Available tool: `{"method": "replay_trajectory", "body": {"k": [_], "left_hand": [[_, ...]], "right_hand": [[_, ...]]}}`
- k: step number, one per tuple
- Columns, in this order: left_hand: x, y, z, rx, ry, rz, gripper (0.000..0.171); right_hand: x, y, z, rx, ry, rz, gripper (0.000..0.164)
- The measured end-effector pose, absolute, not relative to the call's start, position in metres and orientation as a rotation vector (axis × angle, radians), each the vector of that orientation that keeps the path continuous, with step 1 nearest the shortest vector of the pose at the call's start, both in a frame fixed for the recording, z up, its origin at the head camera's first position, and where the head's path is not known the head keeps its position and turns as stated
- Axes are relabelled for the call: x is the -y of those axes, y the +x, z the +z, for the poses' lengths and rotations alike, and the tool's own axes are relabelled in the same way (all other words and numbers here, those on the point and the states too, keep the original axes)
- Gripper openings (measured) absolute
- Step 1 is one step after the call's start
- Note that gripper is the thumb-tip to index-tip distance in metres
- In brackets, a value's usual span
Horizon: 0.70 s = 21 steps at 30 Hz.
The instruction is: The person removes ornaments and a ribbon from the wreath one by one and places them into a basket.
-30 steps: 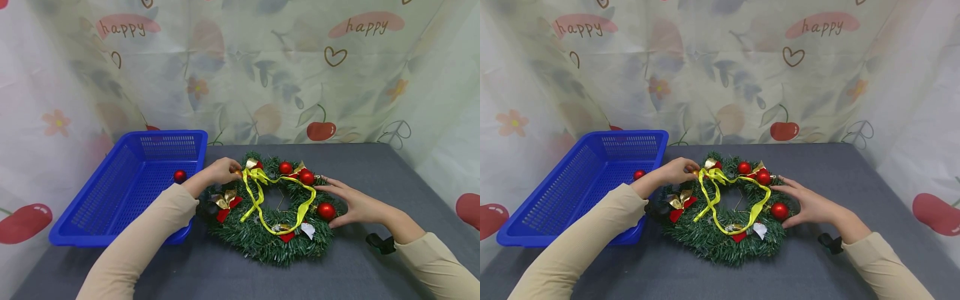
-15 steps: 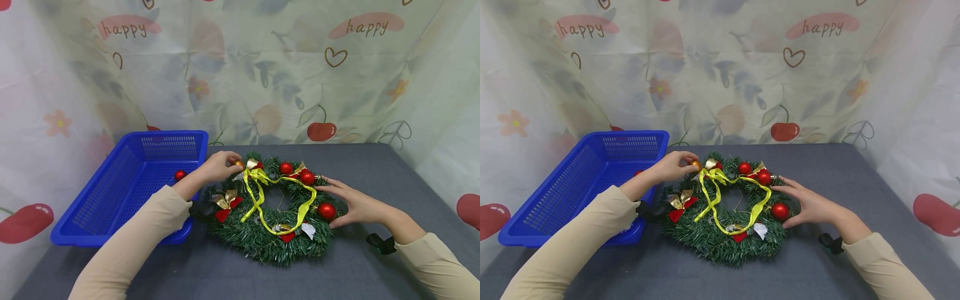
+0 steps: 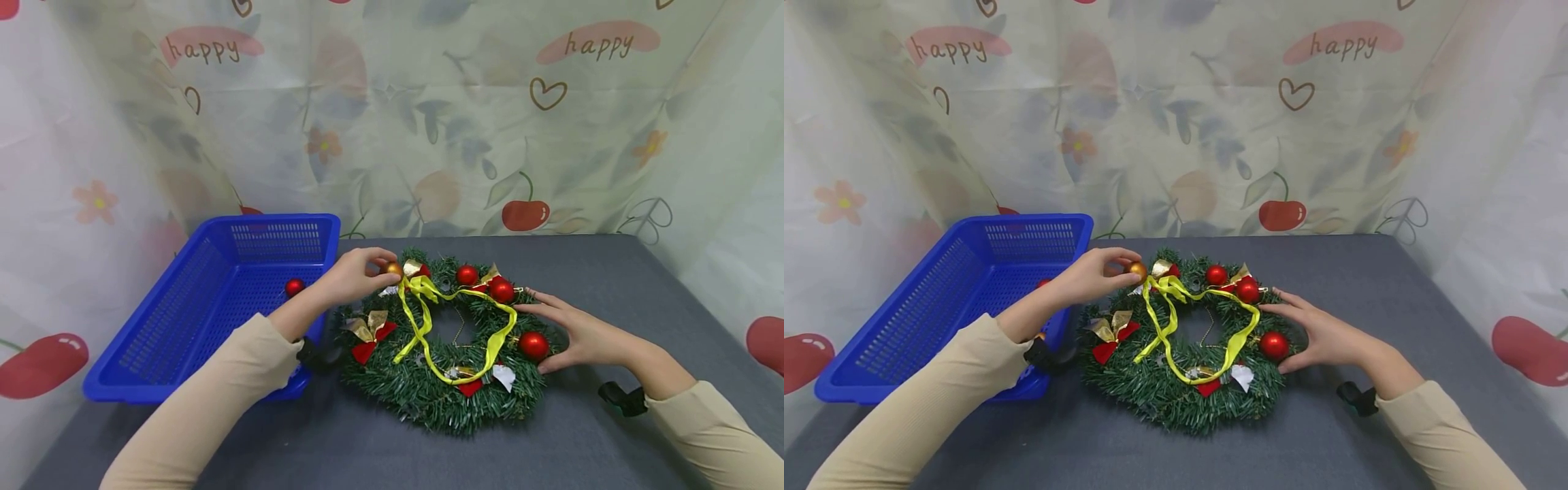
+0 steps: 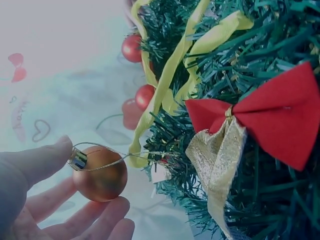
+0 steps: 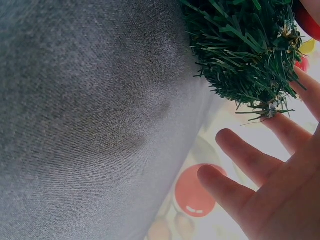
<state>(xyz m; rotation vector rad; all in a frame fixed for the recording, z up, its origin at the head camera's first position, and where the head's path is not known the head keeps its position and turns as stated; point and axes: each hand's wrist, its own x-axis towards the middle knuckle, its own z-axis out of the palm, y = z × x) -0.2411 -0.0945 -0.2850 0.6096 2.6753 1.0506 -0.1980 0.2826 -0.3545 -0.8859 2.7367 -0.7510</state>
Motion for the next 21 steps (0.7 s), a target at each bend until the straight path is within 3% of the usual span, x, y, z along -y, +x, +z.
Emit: {"method": "replay_trajectory", "body": {"k": [21], "left_hand": [[0.095,-0.213,-0.274,-2.628,0.731,1.207,0.041]], "right_hand": [[-0.283,-0.199,-0.355,-2.732,-0.868,-0.749,0.09]]}}
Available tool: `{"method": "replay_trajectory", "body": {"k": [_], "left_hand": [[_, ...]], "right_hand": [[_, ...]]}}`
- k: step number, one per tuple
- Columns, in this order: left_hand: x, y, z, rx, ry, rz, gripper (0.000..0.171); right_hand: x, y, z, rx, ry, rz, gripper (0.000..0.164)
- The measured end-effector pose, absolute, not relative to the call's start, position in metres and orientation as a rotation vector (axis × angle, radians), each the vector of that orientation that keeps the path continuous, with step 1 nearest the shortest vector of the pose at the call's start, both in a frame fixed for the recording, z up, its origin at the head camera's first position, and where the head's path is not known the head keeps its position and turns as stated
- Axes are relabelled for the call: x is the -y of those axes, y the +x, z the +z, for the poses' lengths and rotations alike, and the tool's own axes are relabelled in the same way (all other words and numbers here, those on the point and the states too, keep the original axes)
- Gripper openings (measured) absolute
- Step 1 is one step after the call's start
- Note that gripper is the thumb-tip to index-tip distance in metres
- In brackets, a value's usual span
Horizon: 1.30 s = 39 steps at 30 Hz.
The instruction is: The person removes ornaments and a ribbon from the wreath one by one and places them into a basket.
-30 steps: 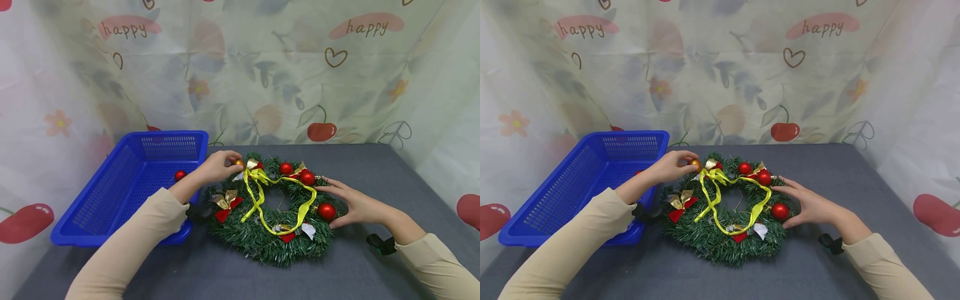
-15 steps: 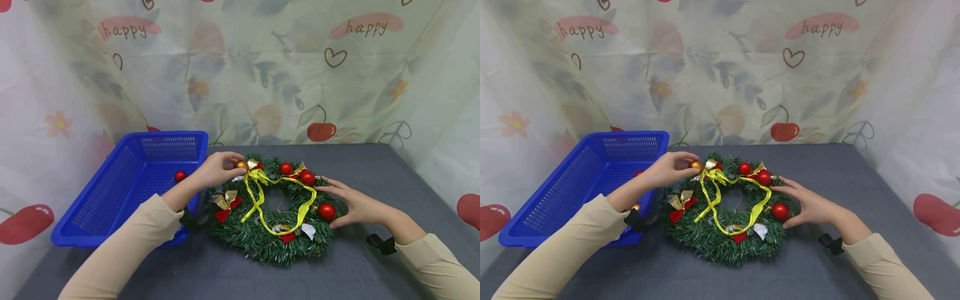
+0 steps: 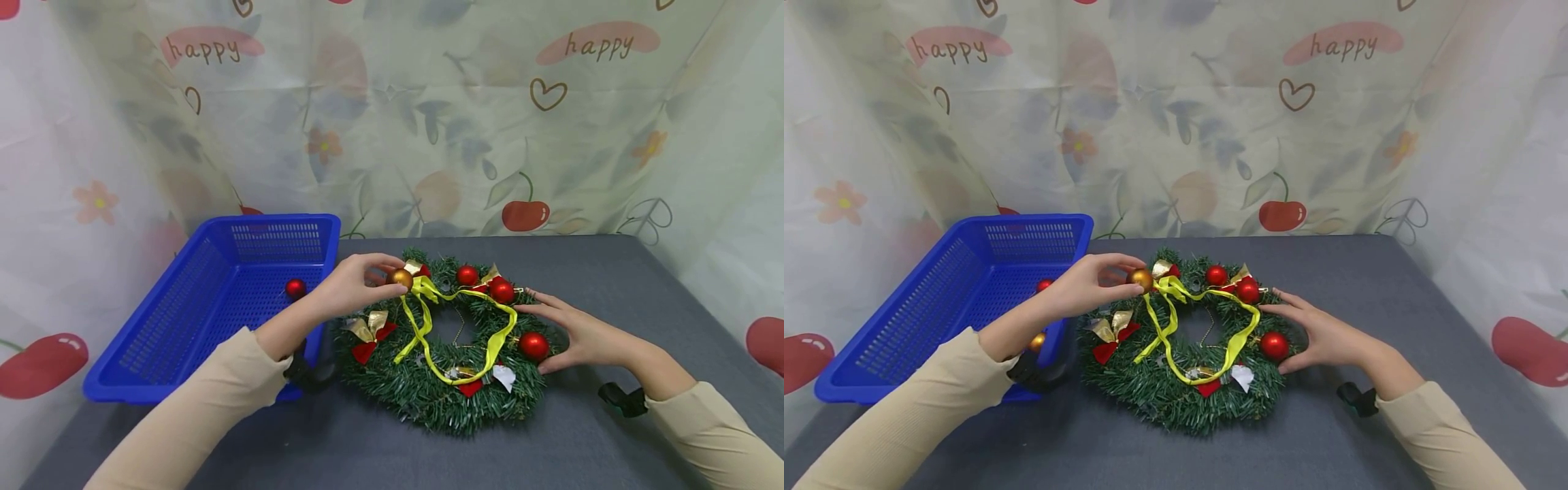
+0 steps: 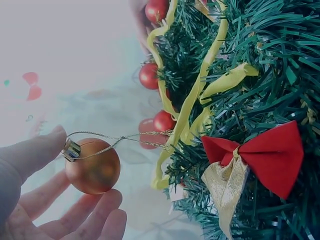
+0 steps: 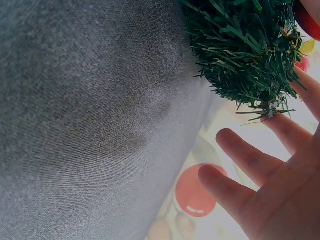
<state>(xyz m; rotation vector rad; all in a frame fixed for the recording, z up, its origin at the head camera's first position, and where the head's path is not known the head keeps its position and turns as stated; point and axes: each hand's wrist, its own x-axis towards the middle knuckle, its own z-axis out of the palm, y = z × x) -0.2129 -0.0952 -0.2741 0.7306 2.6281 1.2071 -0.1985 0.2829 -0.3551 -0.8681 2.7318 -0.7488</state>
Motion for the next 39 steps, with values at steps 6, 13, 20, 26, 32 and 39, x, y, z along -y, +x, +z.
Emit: {"method": "replay_trajectory", "body": {"k": [6,13,20,26,32,39], "left_hand": [[0.101,-0.21,-0.273,-2.62,0.726,1.237,0.04],[0.111,-0.205,-0.27,-2.624,0.701,1.246,0.041],[0.118,-0.203,-0.267,-2.613,0.669,1.275,0.042],[0.127,-0.201,-0.265,-2.614,0.657,1.285,0.043],[0.137,-0.2,-0.265,-2.638,0.62,1.313,0.043],[0.15,-0.199,-0.265,-2.656,0.572,1.333,0.044]], "right_hand": [[-0.283,-0.198,-0.354,-2.732,-0.87,-0.748,0.09],[-0.283,-0.199,-0.353,-2.735,-0.877,-0.748,0.09],[-0.283,-0.199,-0.353,-2.733,-0.868,-0.75,0.089],[-0.283,-0.198,-0.353,-2.732,-0.849,-0.746,0.089],[-0.283,-0.198,-0.354,-2.733,-0.863,-0.751,0.089],[-0.283,-0.197,-0.354,-2.734,-0.869,-0.754,0.089]]}}
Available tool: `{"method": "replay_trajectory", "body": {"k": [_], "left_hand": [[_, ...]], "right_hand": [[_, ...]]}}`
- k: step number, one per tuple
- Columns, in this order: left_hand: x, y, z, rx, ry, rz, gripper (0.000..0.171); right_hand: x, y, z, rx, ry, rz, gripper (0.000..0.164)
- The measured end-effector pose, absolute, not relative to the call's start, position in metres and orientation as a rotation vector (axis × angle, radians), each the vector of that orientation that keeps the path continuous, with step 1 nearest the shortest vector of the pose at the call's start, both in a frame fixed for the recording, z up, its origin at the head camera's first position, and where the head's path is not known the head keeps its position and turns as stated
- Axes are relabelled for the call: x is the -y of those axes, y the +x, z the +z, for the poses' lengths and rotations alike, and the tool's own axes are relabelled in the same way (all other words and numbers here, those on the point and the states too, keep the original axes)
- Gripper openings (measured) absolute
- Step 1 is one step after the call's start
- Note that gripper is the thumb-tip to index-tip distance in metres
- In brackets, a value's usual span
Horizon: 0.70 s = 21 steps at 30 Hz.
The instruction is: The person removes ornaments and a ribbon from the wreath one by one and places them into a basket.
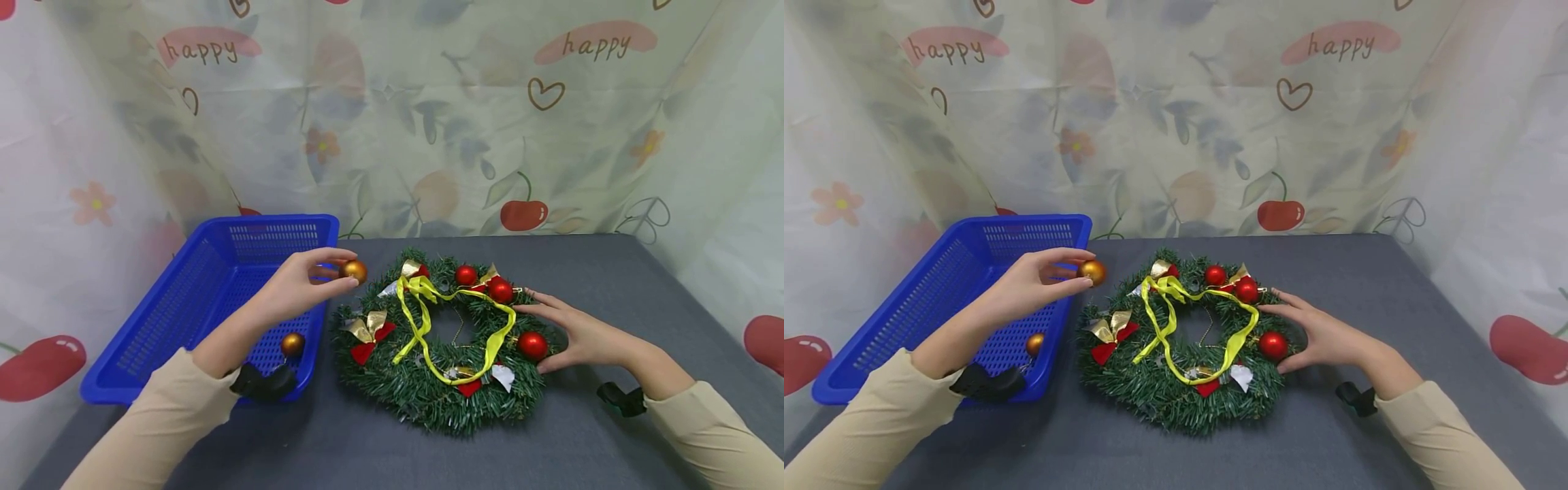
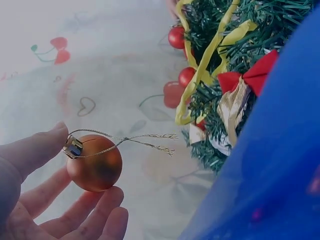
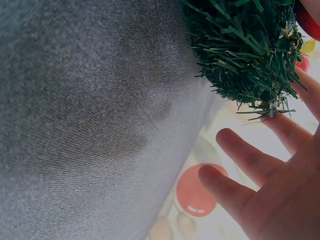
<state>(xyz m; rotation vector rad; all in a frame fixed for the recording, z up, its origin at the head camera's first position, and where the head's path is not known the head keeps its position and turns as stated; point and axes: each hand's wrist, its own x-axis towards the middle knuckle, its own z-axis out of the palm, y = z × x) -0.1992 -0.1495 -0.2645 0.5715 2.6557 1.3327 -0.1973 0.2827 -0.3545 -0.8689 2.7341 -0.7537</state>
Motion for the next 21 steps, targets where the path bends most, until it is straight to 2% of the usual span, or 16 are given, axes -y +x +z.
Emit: {"method": "replay_trajectory", "body": {"k": [13,21], "left_hand": [[0.174,-0.199,-0.263,-2.713,0.471,1.319,0.046],[0.191,-0.204,-0.265,-2.73,0.391,1.301,0.053]], "right_hand": [[-0.284,-0.198,-0.355,-2.732,-0.848,-0.757,0.088],[-0.284,-0.198,-0.356,-2.731,-0.845,-0.758,0.089]]}}
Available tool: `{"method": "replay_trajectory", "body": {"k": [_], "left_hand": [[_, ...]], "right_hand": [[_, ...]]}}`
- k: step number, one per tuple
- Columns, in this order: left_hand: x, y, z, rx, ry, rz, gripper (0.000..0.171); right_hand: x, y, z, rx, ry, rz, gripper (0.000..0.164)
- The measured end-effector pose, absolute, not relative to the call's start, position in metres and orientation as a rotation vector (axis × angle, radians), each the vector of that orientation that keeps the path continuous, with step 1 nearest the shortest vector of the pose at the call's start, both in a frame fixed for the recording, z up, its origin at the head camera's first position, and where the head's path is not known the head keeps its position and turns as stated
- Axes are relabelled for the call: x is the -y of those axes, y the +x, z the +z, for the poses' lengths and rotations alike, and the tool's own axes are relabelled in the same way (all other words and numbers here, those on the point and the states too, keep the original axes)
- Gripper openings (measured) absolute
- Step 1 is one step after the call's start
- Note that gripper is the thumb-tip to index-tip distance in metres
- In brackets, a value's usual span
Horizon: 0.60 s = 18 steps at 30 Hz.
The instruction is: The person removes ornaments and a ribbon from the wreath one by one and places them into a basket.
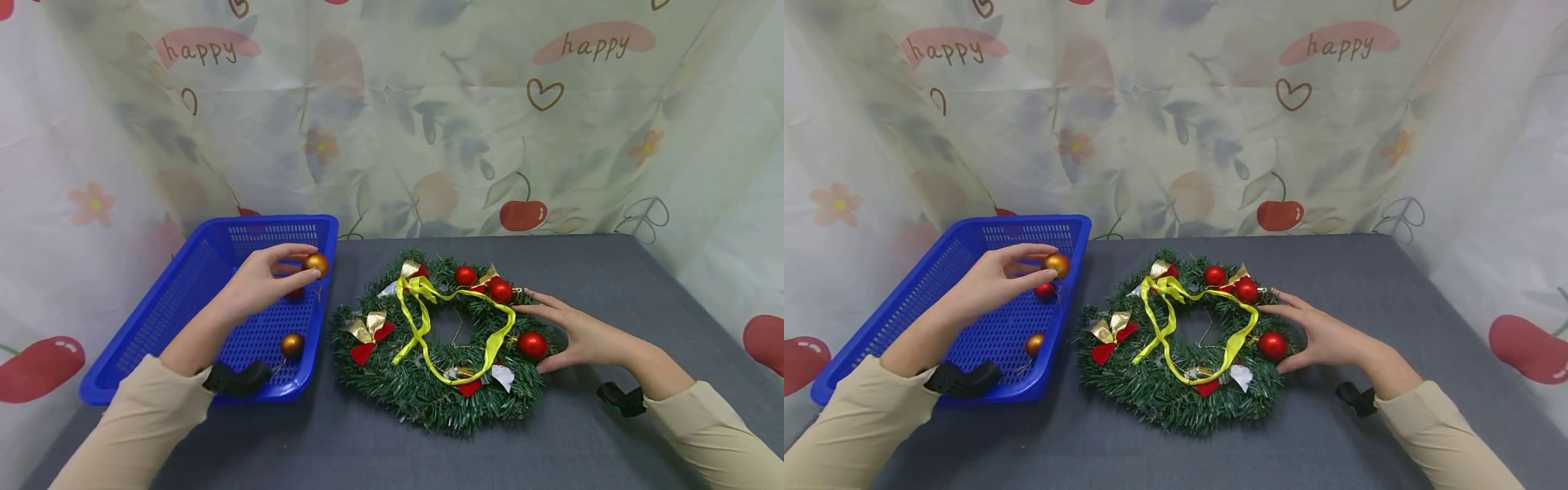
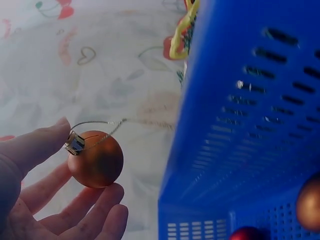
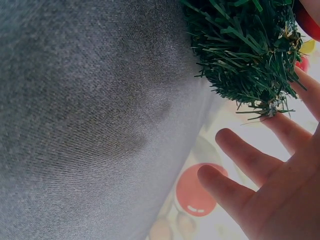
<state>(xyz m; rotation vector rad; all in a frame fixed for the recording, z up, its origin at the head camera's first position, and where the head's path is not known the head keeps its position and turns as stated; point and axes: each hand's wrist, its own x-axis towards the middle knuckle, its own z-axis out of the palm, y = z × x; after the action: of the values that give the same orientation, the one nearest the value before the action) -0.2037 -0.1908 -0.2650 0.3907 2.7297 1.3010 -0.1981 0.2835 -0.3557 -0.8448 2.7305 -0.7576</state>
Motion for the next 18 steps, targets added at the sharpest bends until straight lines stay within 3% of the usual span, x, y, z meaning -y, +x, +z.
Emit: {"method": "replay_trajectory", "body": {"k": [18], "left_hand": [[0.22,-0.219,-0.274,-2.765,0.285,1.258,0.058]], "right_hand": [[-0.284,-0.199,-0.356,-2.725,-0.846,-0.752,0.089]]}}
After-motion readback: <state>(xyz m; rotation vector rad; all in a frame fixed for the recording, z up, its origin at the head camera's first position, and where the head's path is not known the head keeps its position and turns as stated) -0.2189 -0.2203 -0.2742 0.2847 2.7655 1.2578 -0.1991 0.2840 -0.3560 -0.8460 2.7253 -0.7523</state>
